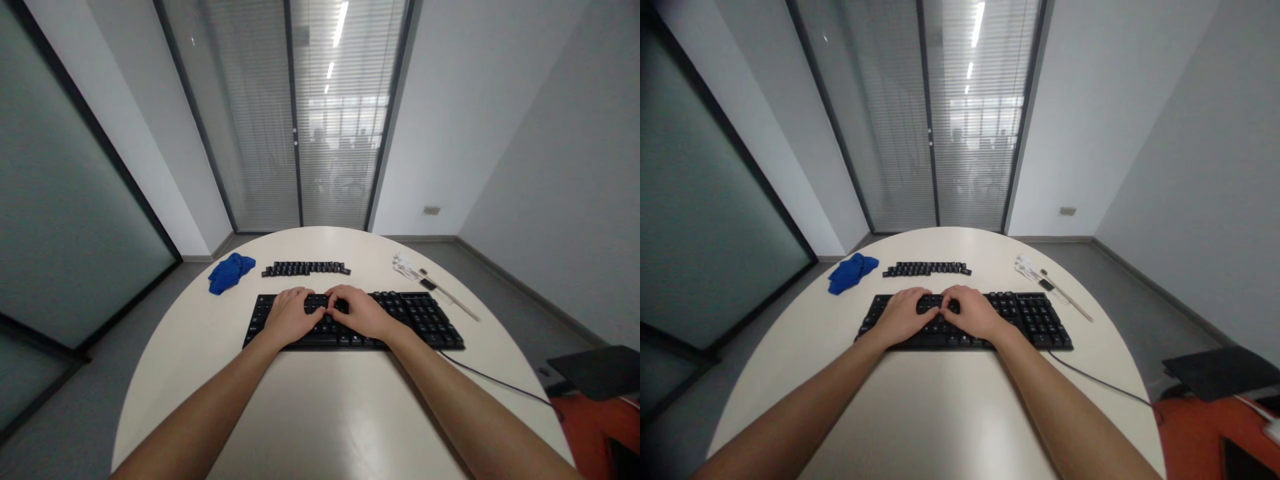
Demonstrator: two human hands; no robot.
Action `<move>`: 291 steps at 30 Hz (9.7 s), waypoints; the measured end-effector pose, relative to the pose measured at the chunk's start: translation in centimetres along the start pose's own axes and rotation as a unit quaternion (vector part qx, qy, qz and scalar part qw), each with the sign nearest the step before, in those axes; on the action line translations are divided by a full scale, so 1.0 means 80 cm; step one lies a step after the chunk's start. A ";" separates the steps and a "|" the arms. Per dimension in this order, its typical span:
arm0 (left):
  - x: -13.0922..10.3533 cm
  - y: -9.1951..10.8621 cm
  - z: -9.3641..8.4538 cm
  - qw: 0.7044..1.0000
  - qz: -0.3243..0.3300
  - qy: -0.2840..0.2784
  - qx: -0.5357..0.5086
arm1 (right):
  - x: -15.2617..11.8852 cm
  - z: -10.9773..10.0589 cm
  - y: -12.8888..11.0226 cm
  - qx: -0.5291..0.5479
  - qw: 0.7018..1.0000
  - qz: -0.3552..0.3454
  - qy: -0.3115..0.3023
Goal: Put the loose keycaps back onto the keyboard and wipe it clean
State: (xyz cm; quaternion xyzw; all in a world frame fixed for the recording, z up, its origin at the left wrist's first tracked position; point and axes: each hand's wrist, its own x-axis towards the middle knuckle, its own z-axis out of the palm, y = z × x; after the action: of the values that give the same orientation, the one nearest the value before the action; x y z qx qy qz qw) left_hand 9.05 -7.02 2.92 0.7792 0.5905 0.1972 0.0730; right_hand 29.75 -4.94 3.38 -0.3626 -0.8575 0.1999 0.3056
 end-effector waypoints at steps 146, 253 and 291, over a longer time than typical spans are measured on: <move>-0.013 -0.021 -0.047 0.959 0.274 -0.048 -0.063 | -0.004 -0.005 -0.016 -0.022 0.997 -0.078 -0.011; -0.020 -0.040 -0.028 0.974 0.077 0.001 -0.213 | 0.001 -0.003 -0.016 0.001 0.999 -0.017 -0.032; -0.027 -0.025 -0.033 0.981 0.176 -0.007 -0.076 | 0.001 -0.002 -0.018 -0.028 0.999 -0.019 -0.038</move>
State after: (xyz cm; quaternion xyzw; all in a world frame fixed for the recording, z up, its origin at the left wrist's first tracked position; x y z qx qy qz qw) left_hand 5.72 -8.77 4.18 0.8646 0.4270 0.2453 0.1002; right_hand 29.11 -5.81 4.29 -0.3470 -0.8802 0.1840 0.2664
